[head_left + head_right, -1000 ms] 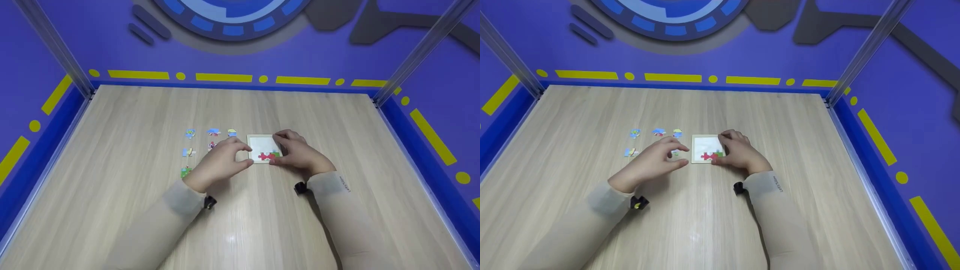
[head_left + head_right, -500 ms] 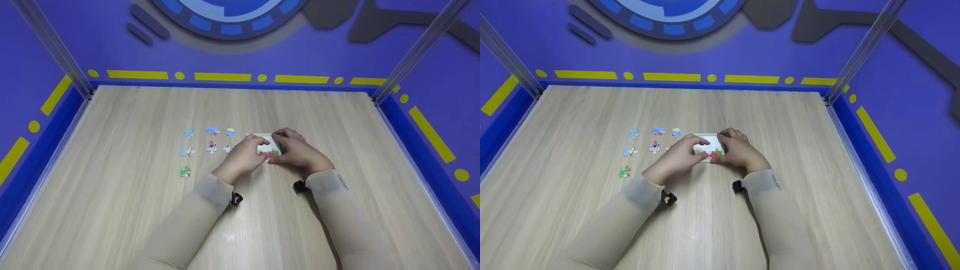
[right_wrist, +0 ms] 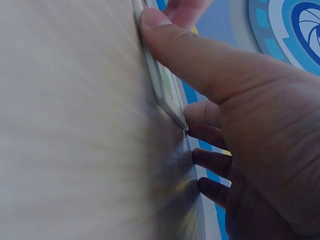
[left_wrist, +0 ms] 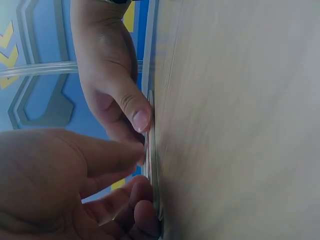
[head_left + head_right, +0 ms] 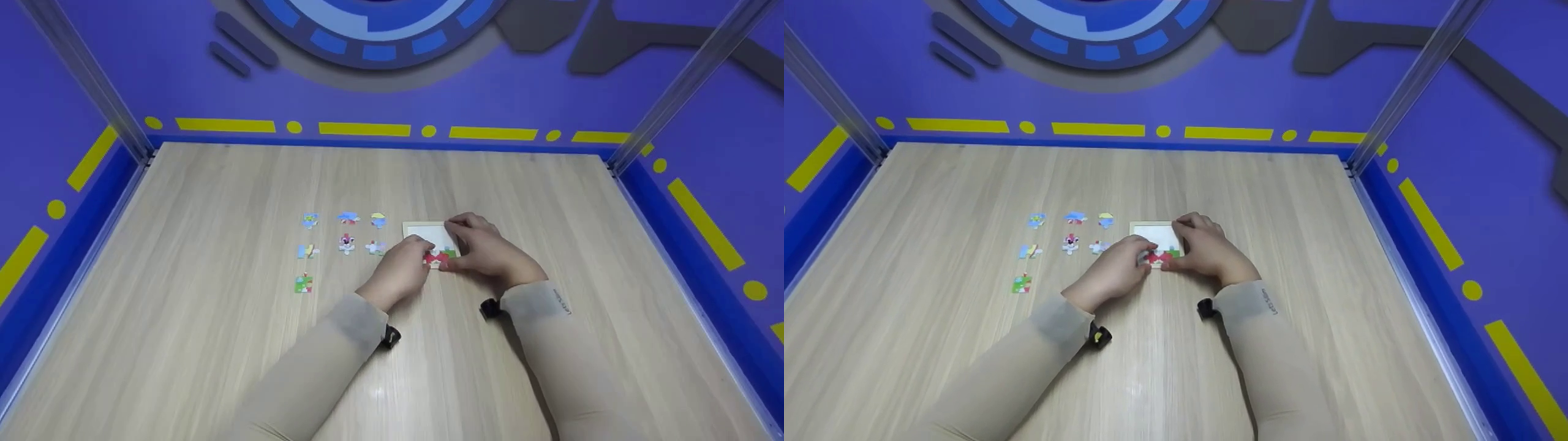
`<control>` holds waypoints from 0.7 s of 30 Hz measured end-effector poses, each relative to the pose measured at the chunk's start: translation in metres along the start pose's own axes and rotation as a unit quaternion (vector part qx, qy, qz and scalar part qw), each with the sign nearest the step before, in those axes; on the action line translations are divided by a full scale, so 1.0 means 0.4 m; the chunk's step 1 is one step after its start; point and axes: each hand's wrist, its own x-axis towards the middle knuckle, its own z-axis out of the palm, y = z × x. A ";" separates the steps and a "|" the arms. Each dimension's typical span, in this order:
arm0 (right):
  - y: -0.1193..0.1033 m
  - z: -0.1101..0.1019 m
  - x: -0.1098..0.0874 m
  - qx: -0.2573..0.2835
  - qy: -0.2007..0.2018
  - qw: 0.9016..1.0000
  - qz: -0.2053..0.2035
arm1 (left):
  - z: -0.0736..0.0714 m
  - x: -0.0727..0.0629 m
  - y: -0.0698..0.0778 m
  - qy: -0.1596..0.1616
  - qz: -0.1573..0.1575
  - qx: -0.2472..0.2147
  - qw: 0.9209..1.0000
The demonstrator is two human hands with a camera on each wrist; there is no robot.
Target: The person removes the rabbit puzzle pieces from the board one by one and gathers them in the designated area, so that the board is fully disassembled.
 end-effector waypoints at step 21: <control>0.024 -0.006 0.001 0.008 -0.021 1.000 -0.003 | 0.036 0.025 -0.019 -0.005 0.001 0.025 1.000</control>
